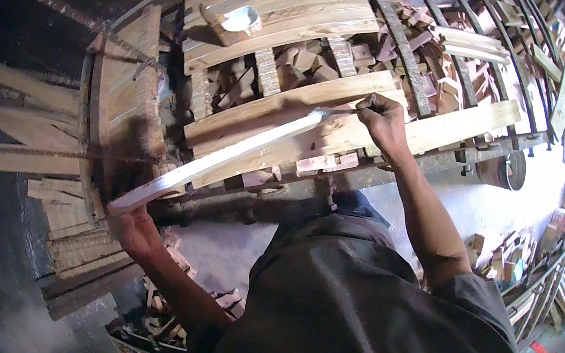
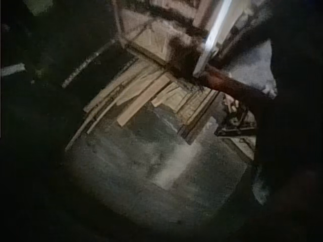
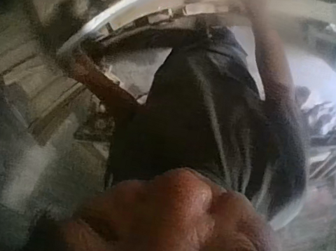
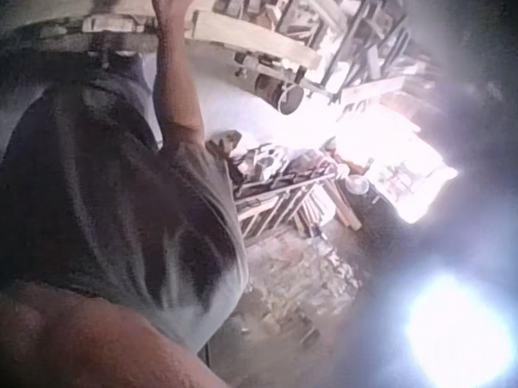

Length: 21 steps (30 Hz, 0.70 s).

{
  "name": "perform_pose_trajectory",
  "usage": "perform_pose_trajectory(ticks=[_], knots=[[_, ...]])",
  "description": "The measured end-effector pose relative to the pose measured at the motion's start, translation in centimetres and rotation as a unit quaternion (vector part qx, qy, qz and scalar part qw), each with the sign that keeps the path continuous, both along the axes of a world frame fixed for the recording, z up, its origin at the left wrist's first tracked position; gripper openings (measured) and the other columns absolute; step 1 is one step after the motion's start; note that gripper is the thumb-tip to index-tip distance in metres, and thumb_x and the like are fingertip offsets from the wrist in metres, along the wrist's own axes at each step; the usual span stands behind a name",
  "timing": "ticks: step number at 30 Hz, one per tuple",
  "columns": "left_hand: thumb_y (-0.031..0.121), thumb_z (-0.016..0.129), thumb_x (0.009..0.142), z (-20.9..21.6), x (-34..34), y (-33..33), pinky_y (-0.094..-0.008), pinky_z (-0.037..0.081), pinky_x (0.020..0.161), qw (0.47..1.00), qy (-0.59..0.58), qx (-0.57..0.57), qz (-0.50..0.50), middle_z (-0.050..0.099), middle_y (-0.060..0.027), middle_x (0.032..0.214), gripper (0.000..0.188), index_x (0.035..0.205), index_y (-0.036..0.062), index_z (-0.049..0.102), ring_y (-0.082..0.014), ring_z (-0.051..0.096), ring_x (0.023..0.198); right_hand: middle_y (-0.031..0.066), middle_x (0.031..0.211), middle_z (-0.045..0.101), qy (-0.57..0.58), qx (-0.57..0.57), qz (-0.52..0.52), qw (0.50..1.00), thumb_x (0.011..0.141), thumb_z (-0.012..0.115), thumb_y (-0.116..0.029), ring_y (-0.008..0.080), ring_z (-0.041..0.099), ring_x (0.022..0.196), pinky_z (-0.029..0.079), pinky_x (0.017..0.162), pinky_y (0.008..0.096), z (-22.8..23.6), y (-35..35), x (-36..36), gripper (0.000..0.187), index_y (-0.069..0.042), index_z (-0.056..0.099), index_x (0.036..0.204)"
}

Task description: The person applies a white substance to wooden planks using a brush. They repeatedly dip the brush into a container and spread the substance along the length of each plank, then place the treated planks onto a wooden rack.

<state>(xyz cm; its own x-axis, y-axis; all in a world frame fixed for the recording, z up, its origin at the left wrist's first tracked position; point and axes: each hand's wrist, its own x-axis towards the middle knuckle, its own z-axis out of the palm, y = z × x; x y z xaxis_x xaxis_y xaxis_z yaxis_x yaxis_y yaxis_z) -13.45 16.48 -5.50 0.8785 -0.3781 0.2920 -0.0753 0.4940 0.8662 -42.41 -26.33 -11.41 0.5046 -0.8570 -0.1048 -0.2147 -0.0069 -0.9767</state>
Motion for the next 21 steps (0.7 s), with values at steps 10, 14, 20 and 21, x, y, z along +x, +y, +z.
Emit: perform_pose_trajectory(ticks=[10,14,20,21], knots=[[0.023,0.073,0.086,0.7,0.8,-0.5,-0.0470,0.037,0.111,0.997,0.026,0.035,0.065,0.050,-0.0192,0.134,0.061,0.133,-0.0037,0.044,-0.0315,0.049,0.124,0.0127,0.074,0.068,0.093,-0.081,-0.074,0.990,0.075,0.059,-0.009,0.0220,0.063,0.067,0.050,0.067,0.0351,-7.0,-5.4,-5.7,0.016,-0.001,0.069,0.085],[0.026,0.072,0.087,1.6,0.3,-1.8,-0.0499,0.035,0.112,0.999,-0.024,0.031,0.032,0.052,-0.0180,0.132,0.060,0.132,-0.0020,0.045,-0.0342,0.047,0.126,0.0223,0.085,0.067,0.205,-0.188,-0.077,0.957,0.073,0.057,-0.013,0.0398,0.065,0.079,0.052,0.073,0.0460,-9.1,-7.1,-7.2,0.021,-0.005,0.069,0.089],[0.027,0.070,0.088,1.0,2.4,-0.5,-0.0498,0.033,0.113,0.999,-0.043,0.026,0.006,0.050,-0.0178,0.134,0.059,0.133,-0.0014,0.044,-0.0339,0.047,0.127,0.0224,0.087,0.064,0.263,-0.262,-0.088,0.924,0.077,0.057,-0.015,0.0417,0.063,0.082,0.051,0.070,0.0501,-10.8,-8.6,-8.5,0.018,-0.006,0.065,0.090],[0.026,0.072,0.086,1.3,2.2,-1.3,-0.0495,0.034,0.112,0.999,-0.034,0.022,0.011,0.051,-0.0170,0.132,0.059,0.131,-0.0006,0.045,-0.0326,0.048,0.126,0.0217,0.086,0.063,0.270,-0.269,-0.107,0.918,0.080,0.057,-0.014,0.0415,0.063,0.079,0.051,0.069,0.0501,-10.7,-8.2,-8.2,0.013,-0.005,0.062,0.089]])
